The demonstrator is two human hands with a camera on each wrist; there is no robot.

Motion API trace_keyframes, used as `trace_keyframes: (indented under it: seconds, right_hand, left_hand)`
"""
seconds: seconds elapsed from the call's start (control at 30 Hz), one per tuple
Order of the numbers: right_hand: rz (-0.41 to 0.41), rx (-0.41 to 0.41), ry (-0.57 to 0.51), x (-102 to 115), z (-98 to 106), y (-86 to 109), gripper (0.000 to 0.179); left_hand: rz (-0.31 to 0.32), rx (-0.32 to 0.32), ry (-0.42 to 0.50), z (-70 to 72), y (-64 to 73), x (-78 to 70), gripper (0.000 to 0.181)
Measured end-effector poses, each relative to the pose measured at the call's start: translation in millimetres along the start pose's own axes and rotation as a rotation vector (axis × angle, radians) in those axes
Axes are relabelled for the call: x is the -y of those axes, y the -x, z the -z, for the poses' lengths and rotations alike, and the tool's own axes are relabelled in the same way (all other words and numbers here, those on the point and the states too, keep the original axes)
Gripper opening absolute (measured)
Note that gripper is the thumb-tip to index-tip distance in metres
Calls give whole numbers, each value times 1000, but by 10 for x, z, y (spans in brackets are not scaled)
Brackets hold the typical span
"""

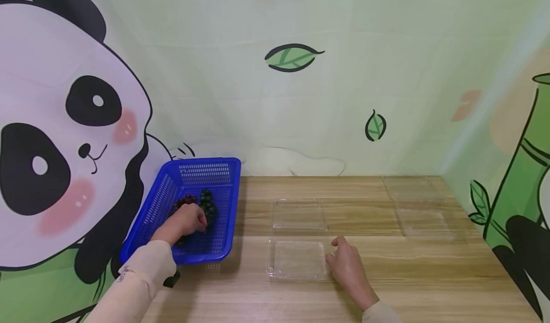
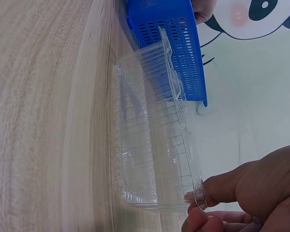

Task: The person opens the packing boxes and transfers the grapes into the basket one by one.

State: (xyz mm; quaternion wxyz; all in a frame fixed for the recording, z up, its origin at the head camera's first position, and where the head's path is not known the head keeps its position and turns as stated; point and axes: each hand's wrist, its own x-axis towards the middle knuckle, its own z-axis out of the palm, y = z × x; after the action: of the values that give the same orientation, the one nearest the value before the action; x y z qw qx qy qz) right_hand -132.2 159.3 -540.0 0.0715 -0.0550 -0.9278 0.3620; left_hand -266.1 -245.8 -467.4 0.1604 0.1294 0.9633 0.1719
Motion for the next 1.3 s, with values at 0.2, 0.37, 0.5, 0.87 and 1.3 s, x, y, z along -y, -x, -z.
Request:
trace_keyframes:
  seconds: [0.2,0.37,0.5,0.87,1.3]
  right_hand:
    - [-2,8,-9,10,10,6,30]
    - [2,6,-8,2,9,5,29]
    - [7,4,-9,-4,7,3,29]
    - [4,15,-21,2,10,2,30]
    - [6,15,-19,-1,10,5,30]
  left_hand:
    - [1,11,-37,-38,27,-48,6]
    - [10,25,-49,-68,49,-59,10]
    - [32,38,-47,-93,57,-51,12]
    - [10,116,-49,-98,102,-73,18]
    - [-21,194,-60,-156,163,-82,25]
